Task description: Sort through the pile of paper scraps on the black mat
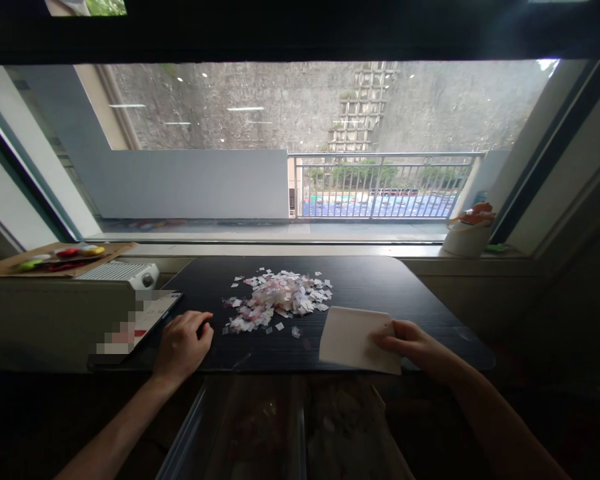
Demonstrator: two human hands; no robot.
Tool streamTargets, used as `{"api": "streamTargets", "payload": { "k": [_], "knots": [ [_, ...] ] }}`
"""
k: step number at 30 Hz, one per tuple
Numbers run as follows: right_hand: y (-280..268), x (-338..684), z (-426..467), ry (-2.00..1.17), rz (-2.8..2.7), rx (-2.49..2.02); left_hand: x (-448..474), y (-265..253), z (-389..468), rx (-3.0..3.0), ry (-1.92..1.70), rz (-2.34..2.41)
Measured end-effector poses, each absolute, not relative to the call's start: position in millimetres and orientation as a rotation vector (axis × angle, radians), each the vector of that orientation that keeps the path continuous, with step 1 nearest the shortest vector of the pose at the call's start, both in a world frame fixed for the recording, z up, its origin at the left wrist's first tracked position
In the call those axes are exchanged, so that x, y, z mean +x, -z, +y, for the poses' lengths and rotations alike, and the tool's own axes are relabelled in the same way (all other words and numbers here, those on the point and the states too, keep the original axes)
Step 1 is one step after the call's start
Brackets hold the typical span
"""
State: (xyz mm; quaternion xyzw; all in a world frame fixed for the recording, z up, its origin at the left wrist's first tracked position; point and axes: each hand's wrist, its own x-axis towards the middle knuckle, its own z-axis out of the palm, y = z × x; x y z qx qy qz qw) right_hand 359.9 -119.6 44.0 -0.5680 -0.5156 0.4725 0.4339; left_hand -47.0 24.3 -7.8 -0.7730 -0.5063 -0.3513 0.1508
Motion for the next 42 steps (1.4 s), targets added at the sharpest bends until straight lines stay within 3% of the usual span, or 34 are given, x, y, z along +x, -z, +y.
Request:
{"api": "streamTargets", "payload": {
  "k": [13,21,35,42],
  "knots": [
    [-25,299,-110,-0.593,-1.325,-1.601,-41,6,20,-2.214,1.014,-1.509],
    [-29,299,-124,-0.729,-1.335,-1.559,-39,7,19,-2.206,1.007,-1.537],
    [-22,290,-114,-0.610,-1.399,-1.600,-40,7,19,-2.215,1.002,-1.529],
    [-21,277,-116,-0.737,-1.375,-1.496,-39,8,19,-2.211,1.023,-1.539]
  ]
}}
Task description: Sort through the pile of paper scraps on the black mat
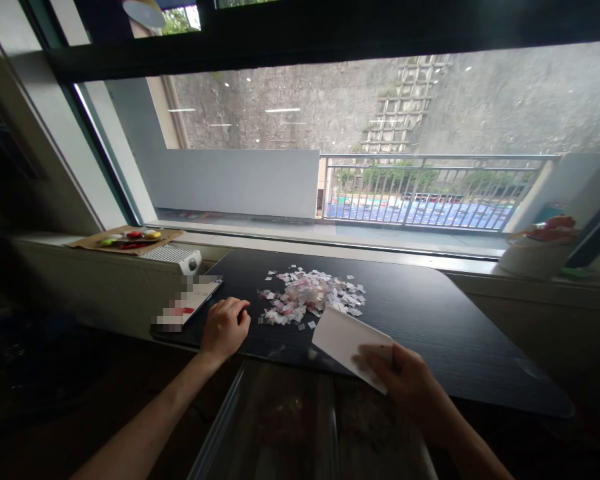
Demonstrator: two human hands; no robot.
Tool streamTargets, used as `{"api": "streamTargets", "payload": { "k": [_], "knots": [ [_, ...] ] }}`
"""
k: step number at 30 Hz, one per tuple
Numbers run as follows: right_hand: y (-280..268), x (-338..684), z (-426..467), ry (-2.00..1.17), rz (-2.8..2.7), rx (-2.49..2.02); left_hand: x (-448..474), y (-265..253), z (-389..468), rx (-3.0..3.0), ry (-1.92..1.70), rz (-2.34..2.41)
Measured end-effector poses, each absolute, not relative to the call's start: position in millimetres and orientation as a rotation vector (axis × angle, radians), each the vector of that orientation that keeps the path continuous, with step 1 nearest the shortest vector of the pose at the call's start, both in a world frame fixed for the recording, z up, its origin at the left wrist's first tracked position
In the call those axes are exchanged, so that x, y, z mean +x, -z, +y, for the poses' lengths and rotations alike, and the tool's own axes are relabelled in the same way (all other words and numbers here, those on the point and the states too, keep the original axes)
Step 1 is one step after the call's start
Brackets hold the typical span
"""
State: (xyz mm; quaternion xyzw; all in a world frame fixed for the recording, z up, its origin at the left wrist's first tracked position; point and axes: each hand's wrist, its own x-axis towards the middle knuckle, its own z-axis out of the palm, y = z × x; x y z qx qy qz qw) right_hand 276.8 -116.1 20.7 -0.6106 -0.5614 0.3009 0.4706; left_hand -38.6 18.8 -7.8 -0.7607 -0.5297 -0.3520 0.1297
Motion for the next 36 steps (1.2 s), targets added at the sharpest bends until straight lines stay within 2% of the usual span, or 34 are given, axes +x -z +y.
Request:
{"api": "streamTargets", "payload": {
  "k": [7,14,20,30,36],
  "knots": [
    [-21,293,-152,-0.564,-1.267,-1.675,-37,8,18,-2.202,1.024,-1.533],
    [-13,250,-158,-0.650,-1.251,-1.573,-37,7,18,-2.204,1.037,-1.528],
    [-17,260,-137,-0.642,-1.257,-1.609,-36,7,17,-2.207,1.036,-1.539],
    [-13,255,-126,-1.004,-1.206,-1.432,-35,7,17,-2.204,1.029,-1.544],
    [-15,286,-121,-0.922,-1.145,-1.506,-36,7,17,-2.209,1.020,-1.544]
  ]
}}
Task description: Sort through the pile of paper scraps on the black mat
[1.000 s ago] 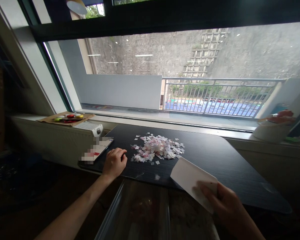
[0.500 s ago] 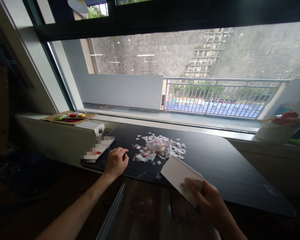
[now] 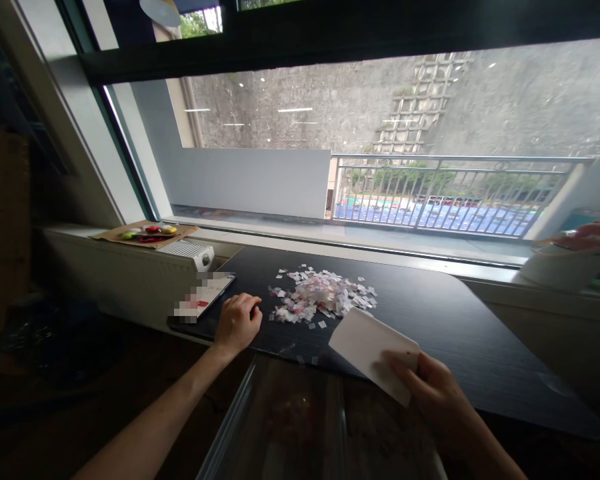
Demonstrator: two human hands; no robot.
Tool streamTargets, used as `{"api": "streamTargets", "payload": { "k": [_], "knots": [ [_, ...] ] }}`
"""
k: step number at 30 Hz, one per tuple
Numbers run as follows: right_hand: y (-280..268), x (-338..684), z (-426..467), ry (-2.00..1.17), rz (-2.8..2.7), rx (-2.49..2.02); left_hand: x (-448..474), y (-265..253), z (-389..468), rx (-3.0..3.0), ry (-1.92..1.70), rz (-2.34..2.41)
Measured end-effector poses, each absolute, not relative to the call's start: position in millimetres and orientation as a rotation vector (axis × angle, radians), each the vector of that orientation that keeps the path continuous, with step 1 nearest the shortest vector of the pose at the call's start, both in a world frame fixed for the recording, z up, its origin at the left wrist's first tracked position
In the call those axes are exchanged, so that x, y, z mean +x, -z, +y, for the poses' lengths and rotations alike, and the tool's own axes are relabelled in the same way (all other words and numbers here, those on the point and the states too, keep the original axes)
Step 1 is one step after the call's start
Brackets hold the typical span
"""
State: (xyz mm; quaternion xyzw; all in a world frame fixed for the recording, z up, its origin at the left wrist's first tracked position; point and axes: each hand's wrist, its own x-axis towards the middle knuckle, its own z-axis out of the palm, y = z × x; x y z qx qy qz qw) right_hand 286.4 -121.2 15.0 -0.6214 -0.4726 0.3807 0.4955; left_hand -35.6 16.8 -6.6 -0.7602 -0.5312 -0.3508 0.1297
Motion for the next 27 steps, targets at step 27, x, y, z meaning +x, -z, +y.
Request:
{"api": "streamTargets", "payload": {
  "k": [27],
  "knots": [
    [-26,258,-103,-1.115,-1.339,-1.374,-35,7,16,-2.204,1.009,-1.563]
  ]
}}
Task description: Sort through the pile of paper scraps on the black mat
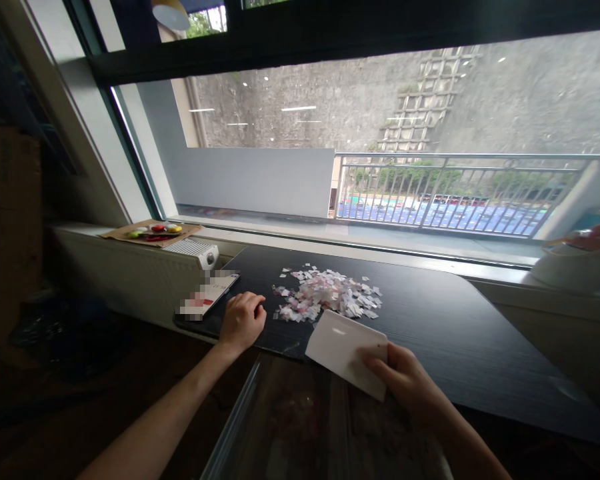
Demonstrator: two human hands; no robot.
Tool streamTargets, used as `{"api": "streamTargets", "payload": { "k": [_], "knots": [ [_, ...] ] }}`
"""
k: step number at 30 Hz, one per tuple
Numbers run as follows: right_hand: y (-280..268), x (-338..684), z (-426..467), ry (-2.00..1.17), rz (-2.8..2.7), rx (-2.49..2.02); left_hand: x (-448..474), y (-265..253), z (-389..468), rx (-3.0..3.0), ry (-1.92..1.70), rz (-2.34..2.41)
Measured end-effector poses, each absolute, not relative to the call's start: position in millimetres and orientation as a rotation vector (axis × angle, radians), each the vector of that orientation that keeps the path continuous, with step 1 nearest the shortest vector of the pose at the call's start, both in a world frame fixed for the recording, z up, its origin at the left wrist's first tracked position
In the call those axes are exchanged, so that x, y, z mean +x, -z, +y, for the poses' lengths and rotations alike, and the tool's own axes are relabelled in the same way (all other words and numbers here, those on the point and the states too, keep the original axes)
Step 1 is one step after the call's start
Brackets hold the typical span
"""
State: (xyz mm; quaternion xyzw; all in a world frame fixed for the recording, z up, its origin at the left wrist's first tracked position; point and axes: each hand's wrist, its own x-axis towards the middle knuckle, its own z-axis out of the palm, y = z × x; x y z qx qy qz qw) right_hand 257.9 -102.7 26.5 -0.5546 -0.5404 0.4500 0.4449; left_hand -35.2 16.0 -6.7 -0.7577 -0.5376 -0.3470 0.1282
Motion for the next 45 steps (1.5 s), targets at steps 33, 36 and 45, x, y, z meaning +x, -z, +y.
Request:
{"api": "streamTargets", "payload": {
  "k": [33,36,45],
  "knots": [
    [-41,256,-93,-0.541,-1.759,-1.434,-33,7,15,-2.189,1.023,-1.578],
    [-42,256,-96,-0.622,-1.830,-1.397,-34,6,15,-2.199,1.025,-1.581],
    [-49,259,-111,-0.554,-1.833,-1.428,-34,4,13,-2.231,0.991,-1.577]
  ]
}}
